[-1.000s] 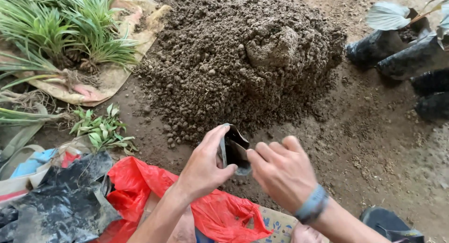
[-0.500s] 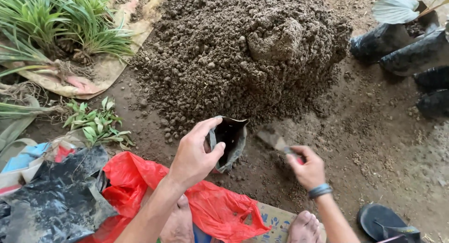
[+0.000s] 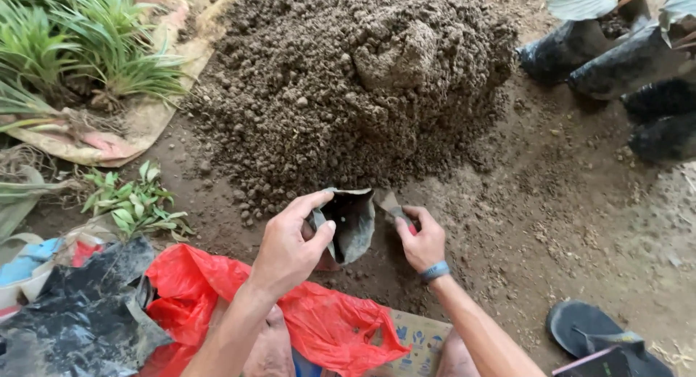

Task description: The person uses a small trowel to scoop soil from a large pile and fills a black plastic nursery bag containing a small plant. They pat the soil down around the plant and then place the bag next to other potted plants.

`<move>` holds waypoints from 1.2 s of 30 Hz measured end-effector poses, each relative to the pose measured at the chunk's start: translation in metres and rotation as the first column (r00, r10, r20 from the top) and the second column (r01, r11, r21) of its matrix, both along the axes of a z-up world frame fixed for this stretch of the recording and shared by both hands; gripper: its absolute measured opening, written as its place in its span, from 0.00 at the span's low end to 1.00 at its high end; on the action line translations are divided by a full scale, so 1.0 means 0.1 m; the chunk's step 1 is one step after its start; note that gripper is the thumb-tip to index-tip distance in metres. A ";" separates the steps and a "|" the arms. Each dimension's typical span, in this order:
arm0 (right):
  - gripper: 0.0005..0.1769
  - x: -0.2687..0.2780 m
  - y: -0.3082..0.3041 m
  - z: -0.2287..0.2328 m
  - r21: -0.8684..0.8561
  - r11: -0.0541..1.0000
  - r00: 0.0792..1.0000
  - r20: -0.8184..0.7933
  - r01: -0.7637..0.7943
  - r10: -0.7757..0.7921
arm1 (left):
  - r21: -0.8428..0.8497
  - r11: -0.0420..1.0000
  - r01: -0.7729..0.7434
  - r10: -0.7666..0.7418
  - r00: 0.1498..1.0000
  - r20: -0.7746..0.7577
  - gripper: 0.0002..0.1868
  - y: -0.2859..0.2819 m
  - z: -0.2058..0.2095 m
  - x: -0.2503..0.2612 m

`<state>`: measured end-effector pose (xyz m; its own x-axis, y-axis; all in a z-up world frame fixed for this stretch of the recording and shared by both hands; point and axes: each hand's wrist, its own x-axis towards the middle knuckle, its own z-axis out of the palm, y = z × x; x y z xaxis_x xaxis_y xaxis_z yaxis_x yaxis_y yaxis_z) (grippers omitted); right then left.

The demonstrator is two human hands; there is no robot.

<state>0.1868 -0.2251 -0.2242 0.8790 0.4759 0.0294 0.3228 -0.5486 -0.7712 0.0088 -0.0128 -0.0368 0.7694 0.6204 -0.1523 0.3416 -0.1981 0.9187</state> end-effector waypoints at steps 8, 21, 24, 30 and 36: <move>0.15 0.07 0.25 0.03 0.039 0.999 0.997 0.071 0.016 -0.019 | 0.032 0.999 -0.013 0.013 1.000 0.014 0.23 0.11 -0.09 -0.06; 0.13 -0.09 0.01 0.80 0.174 0.985 0.998 -0.064 0.009 0.002 | -0.050 0.999 -0.007 0.008 1.000 0.025 0.28 0.11 0.03 -0.13; 0.13 -0.02 -0.06 1.16 0.185 0.982 0.999 -0.016 -0.047 0.051 | -0.073 0.997 0.033 -0.031 0.999 0.035 0.31 0.11 0.07 -0.11; 0.16 0.03 -0.05 2.04 0.081 0.958 0.955 0.140 -0.275 0.262 | -0.067 0.991 0.113 -0.113 0.994 0.013 0.36 0.07 0.16 -0.03; 0.08 -0.32 0.25 2.26 -0.278 0.826 0.566 0.619 -0.490 0.545 | 0.015 0.981 0.191 -0.191 0.982 -0.007 0.39 0.04 0.20 -0.01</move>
<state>0.1553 -0.2001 0.0014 0.2445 0.8674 0.4335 0.9629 -0.1645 -0.2139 0.0076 -0.0091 -0.0168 0.8732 0.4642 -0.1482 0.3010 -0.2747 0.9132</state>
